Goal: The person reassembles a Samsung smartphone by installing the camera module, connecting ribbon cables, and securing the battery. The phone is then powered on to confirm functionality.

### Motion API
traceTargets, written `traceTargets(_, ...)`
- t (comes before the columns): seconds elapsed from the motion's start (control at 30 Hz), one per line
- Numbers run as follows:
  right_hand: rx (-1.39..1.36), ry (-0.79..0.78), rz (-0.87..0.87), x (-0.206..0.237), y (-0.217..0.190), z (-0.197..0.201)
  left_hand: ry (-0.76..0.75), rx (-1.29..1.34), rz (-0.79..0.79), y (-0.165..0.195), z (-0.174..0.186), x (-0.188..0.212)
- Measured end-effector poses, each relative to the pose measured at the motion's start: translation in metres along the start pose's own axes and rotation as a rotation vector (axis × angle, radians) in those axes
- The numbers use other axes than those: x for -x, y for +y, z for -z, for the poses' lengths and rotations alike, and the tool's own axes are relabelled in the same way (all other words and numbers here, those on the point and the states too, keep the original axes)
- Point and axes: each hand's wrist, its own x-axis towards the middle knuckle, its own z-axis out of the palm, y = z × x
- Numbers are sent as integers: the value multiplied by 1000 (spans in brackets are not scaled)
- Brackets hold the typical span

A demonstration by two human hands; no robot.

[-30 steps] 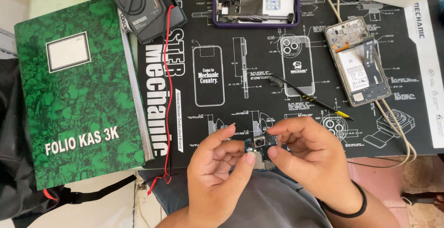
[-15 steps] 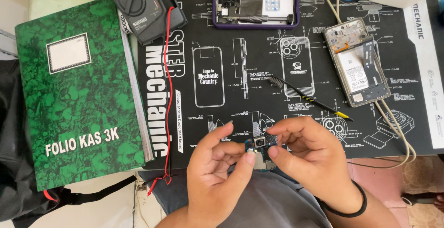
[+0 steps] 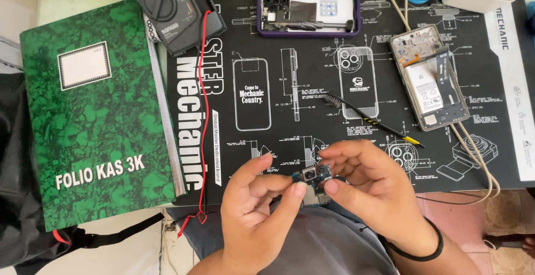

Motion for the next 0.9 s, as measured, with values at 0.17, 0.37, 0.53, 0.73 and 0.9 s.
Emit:
traceTargets(0.17,85,-29,-203,1,28,4,163,34,8,-27,5,2)
traceTargets(0.37,76,85,-119,6,50,26,150,109,91,-39,3,2)
traceTargets(0.53,151,125,-87,0,32,30,21,76,264,-24,-16,-12)
traceTargets(0.73,451,58,-91,-8,-35,40,-99,-91,392,13,-34,-29)
traceTargets(0.9,916,370,155,-27,-59,68,44,-3,322,0,-22,-31)
